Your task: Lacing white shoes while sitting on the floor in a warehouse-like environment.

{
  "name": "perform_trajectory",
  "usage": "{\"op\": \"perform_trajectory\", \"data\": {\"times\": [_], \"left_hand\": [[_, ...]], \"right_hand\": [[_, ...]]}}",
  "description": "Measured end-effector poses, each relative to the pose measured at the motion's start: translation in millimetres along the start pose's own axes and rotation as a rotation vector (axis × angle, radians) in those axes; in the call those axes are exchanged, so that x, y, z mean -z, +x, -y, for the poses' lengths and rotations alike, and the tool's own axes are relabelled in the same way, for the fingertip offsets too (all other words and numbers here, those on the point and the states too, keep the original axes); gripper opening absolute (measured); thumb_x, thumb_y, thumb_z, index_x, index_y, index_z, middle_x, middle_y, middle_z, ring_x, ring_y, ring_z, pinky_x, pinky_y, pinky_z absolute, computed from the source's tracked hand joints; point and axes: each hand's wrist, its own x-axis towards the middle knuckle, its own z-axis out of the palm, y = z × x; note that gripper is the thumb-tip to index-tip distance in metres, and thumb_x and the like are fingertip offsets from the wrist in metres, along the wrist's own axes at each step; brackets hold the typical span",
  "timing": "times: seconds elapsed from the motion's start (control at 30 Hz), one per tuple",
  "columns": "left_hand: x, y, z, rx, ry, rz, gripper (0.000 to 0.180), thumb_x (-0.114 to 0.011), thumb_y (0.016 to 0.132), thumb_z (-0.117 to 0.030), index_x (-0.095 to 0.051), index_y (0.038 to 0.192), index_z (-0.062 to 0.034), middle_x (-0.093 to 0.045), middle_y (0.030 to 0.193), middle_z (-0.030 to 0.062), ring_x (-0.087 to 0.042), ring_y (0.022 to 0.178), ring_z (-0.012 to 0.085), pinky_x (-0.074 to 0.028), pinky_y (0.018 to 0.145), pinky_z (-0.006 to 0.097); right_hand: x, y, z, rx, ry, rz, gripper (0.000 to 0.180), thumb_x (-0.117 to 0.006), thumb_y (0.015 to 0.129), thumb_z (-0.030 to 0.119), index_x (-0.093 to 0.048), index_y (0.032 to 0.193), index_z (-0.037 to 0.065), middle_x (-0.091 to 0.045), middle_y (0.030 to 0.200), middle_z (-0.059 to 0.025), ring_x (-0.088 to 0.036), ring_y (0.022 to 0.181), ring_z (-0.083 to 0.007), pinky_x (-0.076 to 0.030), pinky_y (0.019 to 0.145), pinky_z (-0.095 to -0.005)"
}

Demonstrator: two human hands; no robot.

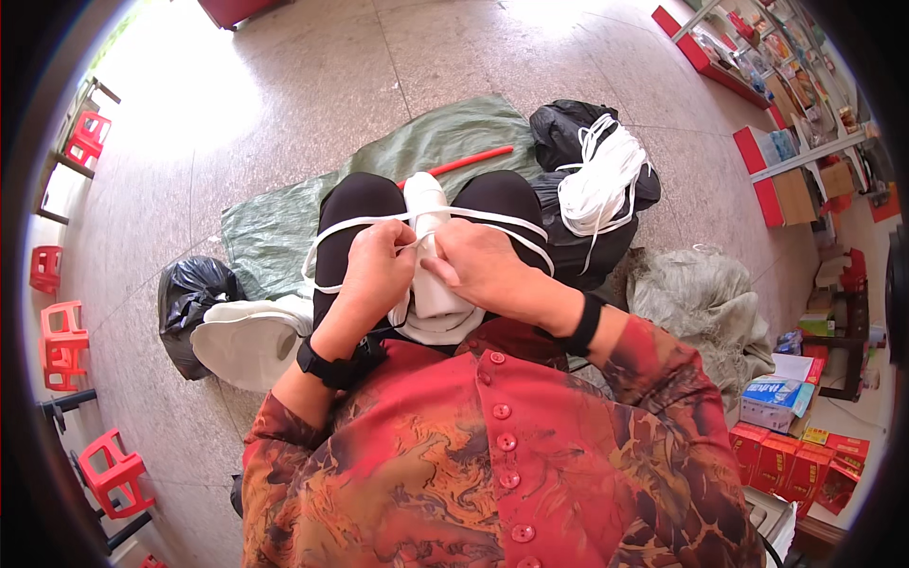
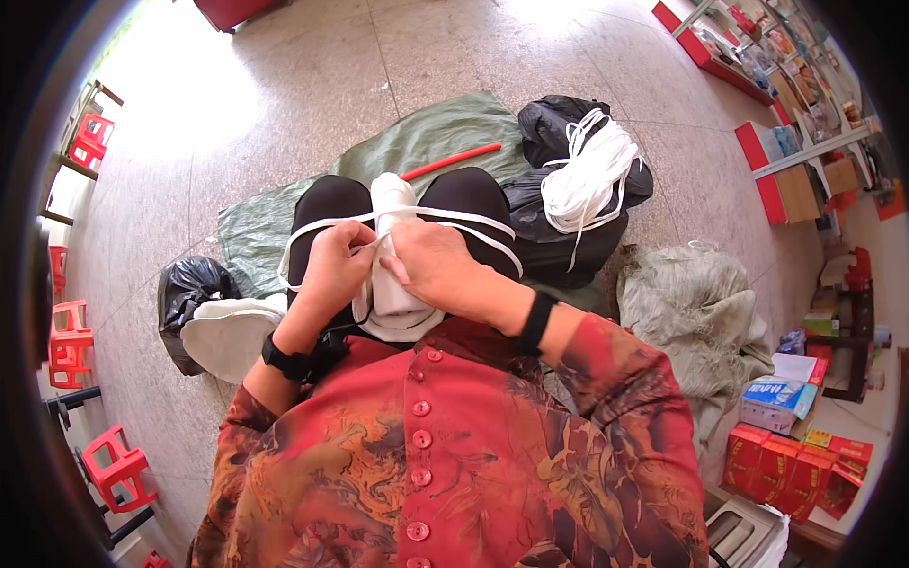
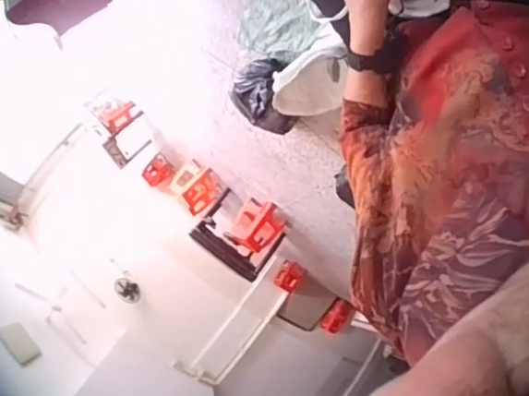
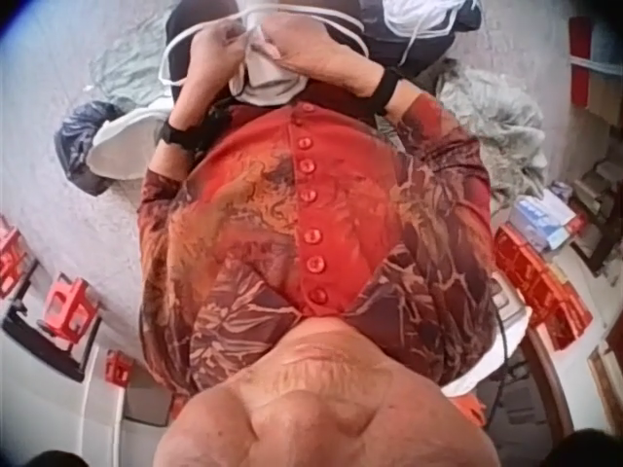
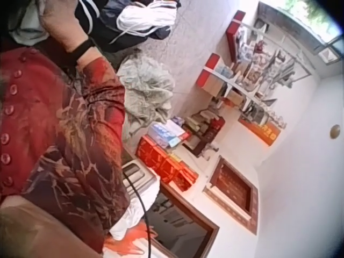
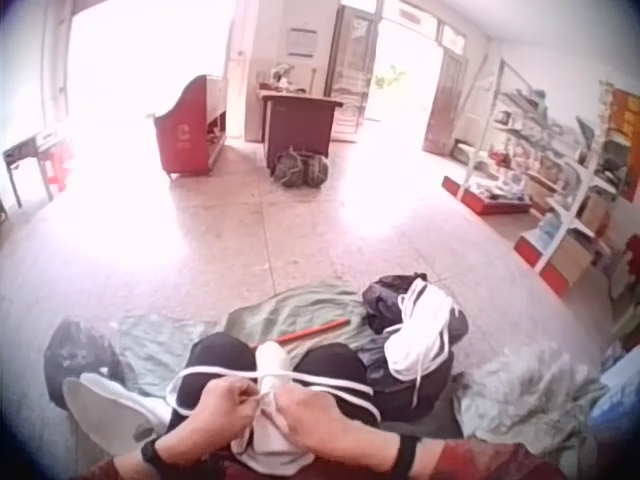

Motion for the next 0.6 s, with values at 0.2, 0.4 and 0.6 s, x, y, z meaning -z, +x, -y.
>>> {"op": "perform_trajectory", "data": {"times": [0.2,0.4,0.6], "left_hand": [[1.5,-1.0,3.9,-0.101,0.037,-0.040,0.011,-0.063,0.079,0.001,-0.068,0.087,0.0066,-0.069,0.076,0.0158,-0.068,0.069,0.0205,-0.053,0.067,0.033],[0.1,-6.8,-12.9,-0.145,0.163,-0.151,0.033,-0.065,0.077,-0.005,-0.055,0.107,0.0011,-0.056,0.106,0.0203,-0.056,0.103,0.0394,-0.046,0.087,0.046],[-2.1,1.7,-17.3,-0.159,0.298,-0.069,0.041,-0.078,0.077,-0.022,-0.053,0.101,0.0005,-0.055,0.100,0.0178,-0.056,0.096,0.0355,-0.045,0.084,0.042]], "right_hand": [[-21.0,20.1,9.6,-0.005,-0.168,0.094,0.017,-0.060,0.078,0.011,-0.069,0.083,-0.002,-0.068,0.077,-0.0227,-0.070,0.076,-0.0371,-0.056,0.067,-0.0441],[-0.2,4.6,-7.9,0.063,-0.023,0.110,0.013,-0.058,0.086,0.013,-0.063,0.086,0.001,-0.063,0.079,-0.0204,-0.064,0.075,-0.0388,-0.050,0.065,-0.0457],[87.0,-17.9,-15.6,-0.239,0.112,0.115,0.016,-0.063,0.088,0.017,-0.060,0.081,0.002,-0.059,0.077,-0.0183,-0.060,0.073,-0.0374,-0.047,0.064,-0.0441]]}}
